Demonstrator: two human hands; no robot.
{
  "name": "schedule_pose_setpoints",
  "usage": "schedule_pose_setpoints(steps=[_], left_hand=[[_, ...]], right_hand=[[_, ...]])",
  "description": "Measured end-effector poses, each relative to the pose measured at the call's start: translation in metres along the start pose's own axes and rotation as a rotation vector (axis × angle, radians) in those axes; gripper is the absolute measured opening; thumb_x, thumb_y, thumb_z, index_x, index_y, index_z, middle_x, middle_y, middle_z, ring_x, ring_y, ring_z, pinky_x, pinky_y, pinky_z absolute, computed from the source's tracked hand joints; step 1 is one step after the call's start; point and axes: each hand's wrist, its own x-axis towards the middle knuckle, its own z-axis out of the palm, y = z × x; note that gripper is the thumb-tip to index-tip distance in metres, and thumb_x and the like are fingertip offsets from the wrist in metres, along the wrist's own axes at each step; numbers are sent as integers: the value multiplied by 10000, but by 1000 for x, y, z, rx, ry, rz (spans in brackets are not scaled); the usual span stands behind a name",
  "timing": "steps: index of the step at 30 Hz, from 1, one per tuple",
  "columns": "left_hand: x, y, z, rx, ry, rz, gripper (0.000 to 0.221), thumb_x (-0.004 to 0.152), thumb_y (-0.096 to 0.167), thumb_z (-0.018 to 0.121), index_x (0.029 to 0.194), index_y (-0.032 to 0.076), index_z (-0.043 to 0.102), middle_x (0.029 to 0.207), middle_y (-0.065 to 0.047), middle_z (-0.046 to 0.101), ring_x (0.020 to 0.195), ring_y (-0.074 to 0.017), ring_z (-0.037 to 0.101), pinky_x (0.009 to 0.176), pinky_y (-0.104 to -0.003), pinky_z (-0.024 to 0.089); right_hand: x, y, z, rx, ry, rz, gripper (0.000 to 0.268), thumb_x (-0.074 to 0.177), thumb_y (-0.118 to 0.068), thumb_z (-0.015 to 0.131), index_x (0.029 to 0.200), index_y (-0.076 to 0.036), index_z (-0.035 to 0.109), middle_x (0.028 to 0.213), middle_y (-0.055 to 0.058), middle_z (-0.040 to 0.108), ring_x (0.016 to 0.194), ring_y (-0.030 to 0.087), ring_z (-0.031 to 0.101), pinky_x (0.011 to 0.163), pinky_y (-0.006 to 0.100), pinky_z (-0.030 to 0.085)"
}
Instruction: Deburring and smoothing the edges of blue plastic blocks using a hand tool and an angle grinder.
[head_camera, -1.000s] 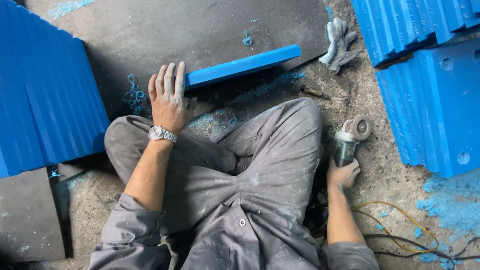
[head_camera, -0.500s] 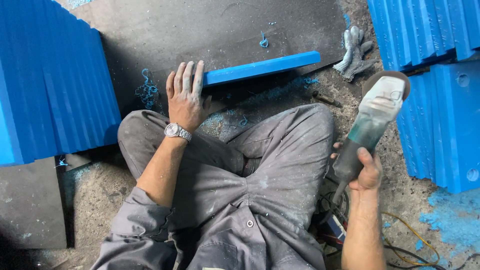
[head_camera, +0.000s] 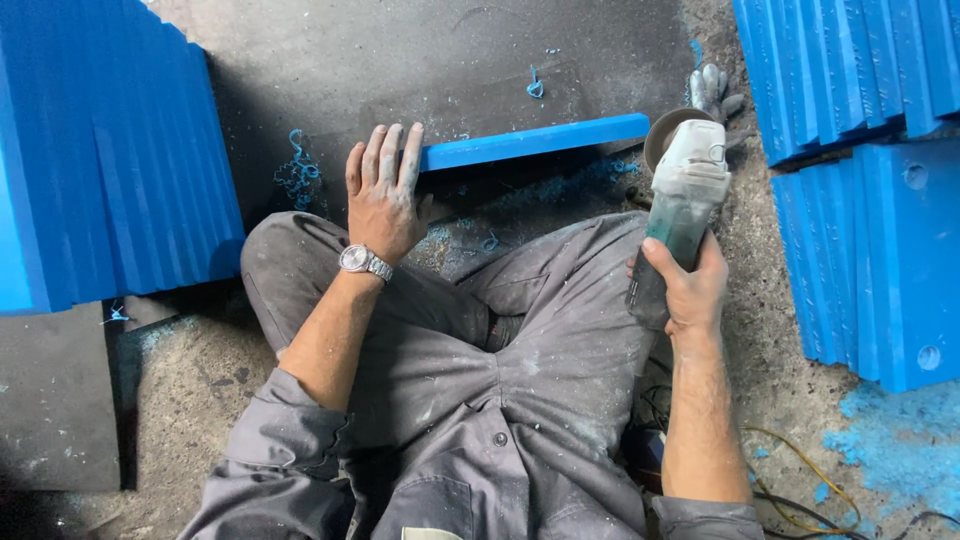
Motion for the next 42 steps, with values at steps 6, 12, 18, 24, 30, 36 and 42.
schedule_pose_setpoints(steps=[6, 12, 18, 24, 30, 36, 42], left_hand=[[-4, 4, -6, -74, -12, -2, 950, 861, 446, 805, 1625, 90, 368, 1580, -197, 444, 1494, -357, 363, 1250, -509, 198], [-11, 3, 2, -27, -28, 4, 935, 884, 429, 807, 1639, 109, 359, 1591, -187, 434, 1507, -347, 349, 1256, -504, 190], [-13, 3, 2, 26, -53, 11, 976, 852, 404, 826, 1649, 105, 349, 1607, -194, 423, 1521, -348, 339, 1266, -500, 180], [-12, 3, 1, 13, -58, 10, 982, 847, 404, 831, 1645, 101, 345, 1606, -206, 418, 1517, -354, 339, 1262, -507, 178], [-14, 5, 1, 23, -69, 0, 964, 862, 397, 811, 1655, 105, 347, 1615, -180, 424, 1526, -342, 341, 1273, -496, 177], [-13, 5, -4, -2, -67, 13, 960, 869, 406, 810, 1650, 95, 347, 1611, -188, 422, 1525, -344, 339, 1269, -501, 177], [-11, 6, -6, 3, -68, 3, 986, 837, 417, 823, 1644, 103, 352, 1606, -189, 421, 1523, -344, 336, 1264, -498, 177]], right_hand=[[15, 4, -5, -92, 105, 1, 528, 859, -208, 828, 1284, 19, 611, 1020, 96, 710, 775, 192, 732, 677, 327, 615], [17, 5, -10, -146, 103, 26, 571, 818, -226, 847, 1278, 18, 613, 1013, 101, 714, 786, 196, 733, 689, 335, 625], [16, 5, -9, -167, 74, 6, 546, 840, -221, 843, 1279, 20, 628, 1026, 106, 721, 823, 181, 739, 737, 321, 630], [15, 2, -5, -153, 60, 23, 553, 835, -233, 843, 1272, 18, 616, 1013, 107, 715, 803, 183, 729, 718, 321, 617], [3, 0, 22, -426, -27, -33, 630, 822, -273, 854, 1331, 5, 608, 1154, 107, 722, 1054, 198, 713, 925, 351, 573], [-6, -1, 50, -444, -165, -118, 714, 804, -338, 867, 1361, 14, 594, 1207, 128, 718, 1109, 208, 680, 974, 357, 539], [6, 4, 13, -330, -13, 71, 640, 808, -316, 842, 1316, -19, 591, 1120, 94, 699, 981, 186, 709, 862, 354, 613]])
